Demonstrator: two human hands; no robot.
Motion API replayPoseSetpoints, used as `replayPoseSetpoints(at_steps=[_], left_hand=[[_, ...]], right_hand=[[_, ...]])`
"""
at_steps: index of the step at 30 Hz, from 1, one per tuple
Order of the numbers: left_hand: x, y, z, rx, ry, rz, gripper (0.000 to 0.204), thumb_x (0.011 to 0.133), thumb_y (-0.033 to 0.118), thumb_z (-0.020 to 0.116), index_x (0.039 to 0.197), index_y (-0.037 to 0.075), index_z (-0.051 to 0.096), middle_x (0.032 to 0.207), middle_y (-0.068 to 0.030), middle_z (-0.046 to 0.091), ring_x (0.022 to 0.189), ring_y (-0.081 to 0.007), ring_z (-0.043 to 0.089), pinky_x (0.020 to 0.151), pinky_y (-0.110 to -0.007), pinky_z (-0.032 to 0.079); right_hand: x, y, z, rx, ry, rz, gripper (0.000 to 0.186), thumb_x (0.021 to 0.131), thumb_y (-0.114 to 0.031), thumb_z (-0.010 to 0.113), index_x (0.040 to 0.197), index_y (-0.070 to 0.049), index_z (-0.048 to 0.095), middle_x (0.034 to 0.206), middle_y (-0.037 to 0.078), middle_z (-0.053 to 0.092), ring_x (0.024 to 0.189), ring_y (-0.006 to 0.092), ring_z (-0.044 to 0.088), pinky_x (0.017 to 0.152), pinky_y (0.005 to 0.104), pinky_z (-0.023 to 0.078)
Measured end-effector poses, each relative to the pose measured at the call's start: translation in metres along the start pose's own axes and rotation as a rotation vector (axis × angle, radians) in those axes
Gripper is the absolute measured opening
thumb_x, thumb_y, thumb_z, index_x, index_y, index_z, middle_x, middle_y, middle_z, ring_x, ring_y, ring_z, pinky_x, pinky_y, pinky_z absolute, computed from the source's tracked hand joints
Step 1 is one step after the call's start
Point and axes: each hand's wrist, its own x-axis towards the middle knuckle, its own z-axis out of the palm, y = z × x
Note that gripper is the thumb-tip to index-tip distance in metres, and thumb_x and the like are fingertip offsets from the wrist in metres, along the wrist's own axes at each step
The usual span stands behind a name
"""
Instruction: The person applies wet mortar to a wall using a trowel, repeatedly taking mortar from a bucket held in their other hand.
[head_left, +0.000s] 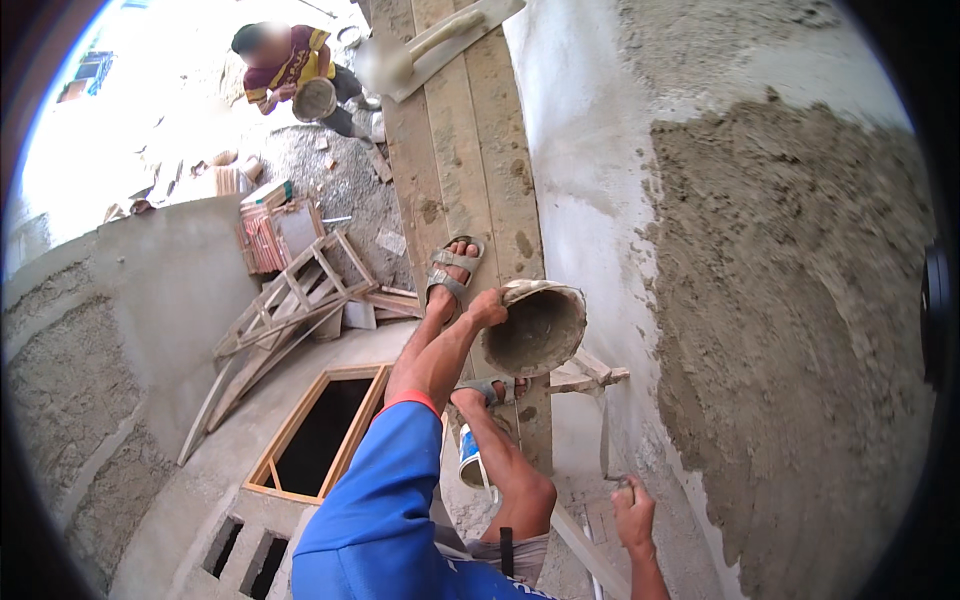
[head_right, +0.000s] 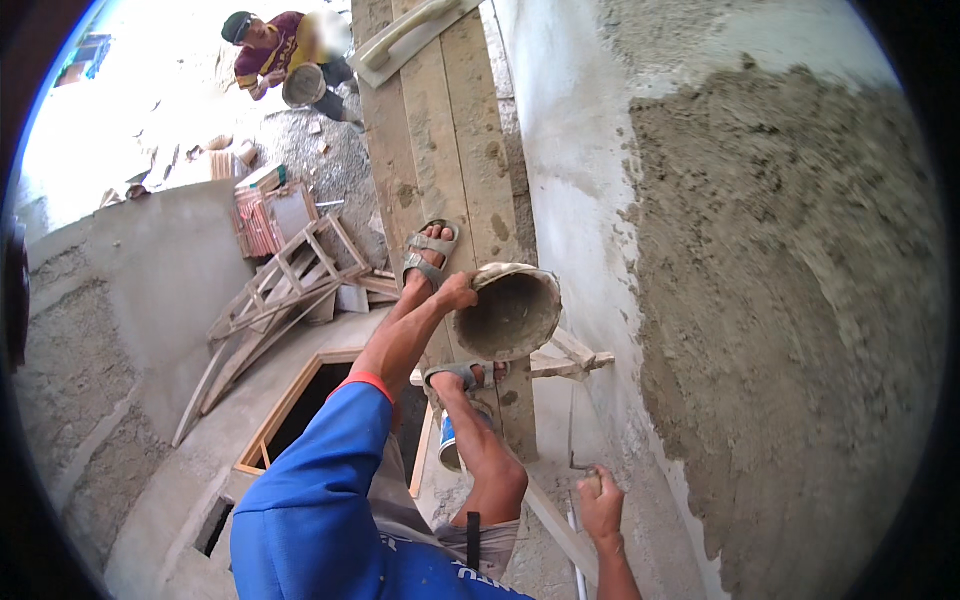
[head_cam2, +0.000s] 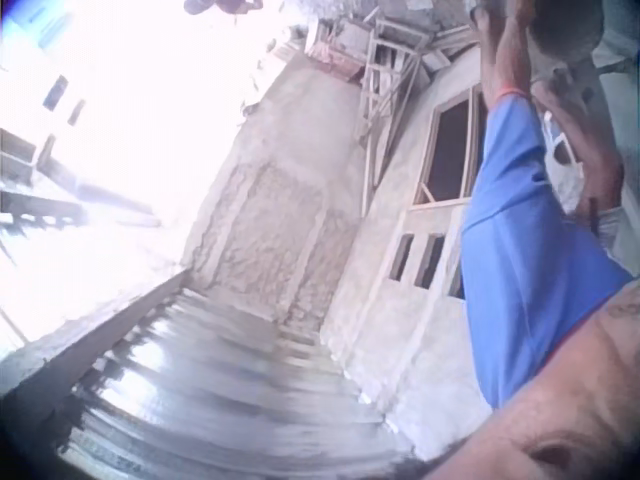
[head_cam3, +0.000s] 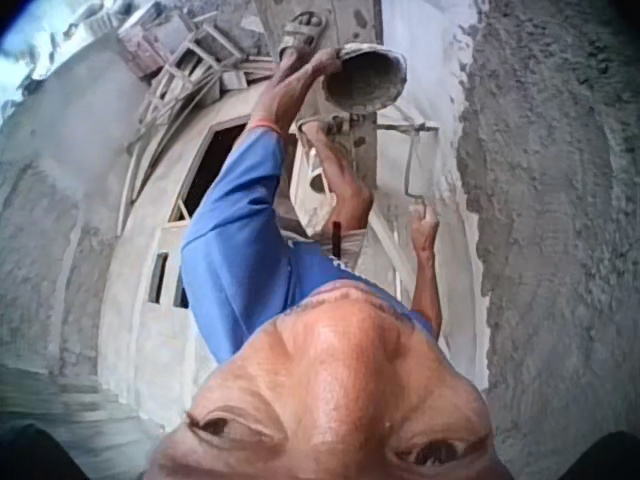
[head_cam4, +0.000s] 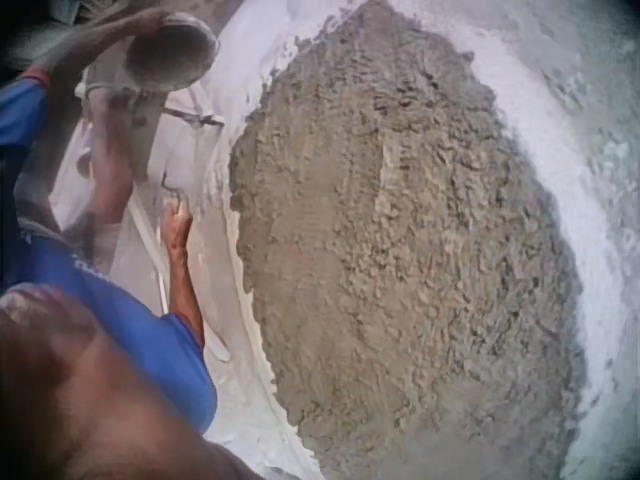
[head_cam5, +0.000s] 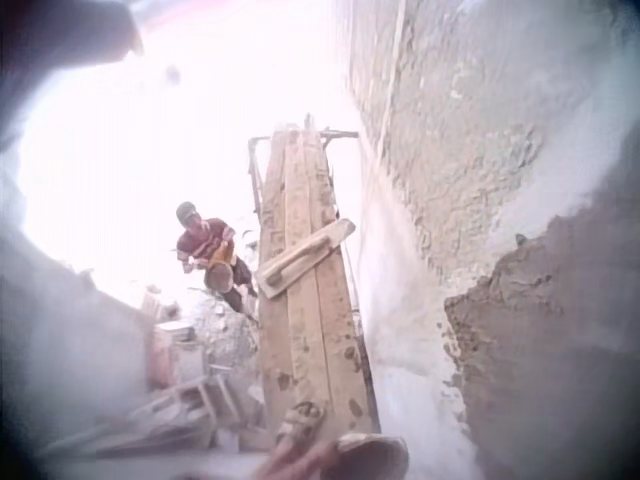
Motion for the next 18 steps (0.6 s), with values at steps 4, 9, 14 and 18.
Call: replayPoseSetpoints(at_steps=[4,9,14,18], left_hand=[[0.017,-0.003,-0.034,0.227,-0.011,0.141,0.081,0.062,0.033,0.072,0.137,0.015,0.045,0.127,-0.0261,0.045,0.122,-0.0354,0.043,0.102,-0.039,0.032],[0.020,-0.125,-0.105,-0.612,0.304,0.108,0.095,0.075,0.019,0.070,0.148,0.004,0.012,0.135,-0.0191,0.041,0.124,-0.0269,0.041,0.103,-0.036,0.034],[0.044,-0.191,-0.276,-0.449,0.931,-0.115,0.084,0.073,0.012,0.066,0.143,-0.006,0.023,0.139,-0.0282,0.037,0.127,-0.0335,0.042,0.105,-0.039,0.036],[0.043,-0.186,-0.396,0.047,1.028,-0.210,0.075,0.074,0.011,0.064,0.140,-0.001,0.031,0.135,-0.0303,0.038,0.121,-0.0405,0.044,0.104,-0.045,0.034]], right_hand=[[0.021,-0.050,0.013,0.134,-0.031,0.165,0.031,0.081,-0.006,0.058,0.111,0.002,0.056,0.064,0.001,0.053,0.053,0.0086,0.051,0.050,0.0254,0.043],[0.076,-0.118,0.031,0.123,-0.156,0.046,0.034,0.081,-0.010,0.060,0.112,0.002,0.056,0.065,0.004,0.056,0.054,0.0111,0.053,0.052,0.0281,0.045],[0.146,-0.178,0.047,0.130,-0.202,-0.059,0.034,0.081,-0.009,0.060,0.112,0.002,0.055,0.065,0.003,0.056,0.053,0.0106,0.052,0.052,0.0271,0.045],[0.186,-0.219,0.069,0.098,-0.204,-0.078,0.034,0.081,-0.007,0.061,0.112,0.002,0.055,0.064,0.002,0.055,0.054,0.0100,0.052,0.052,0.0264,0.044]])
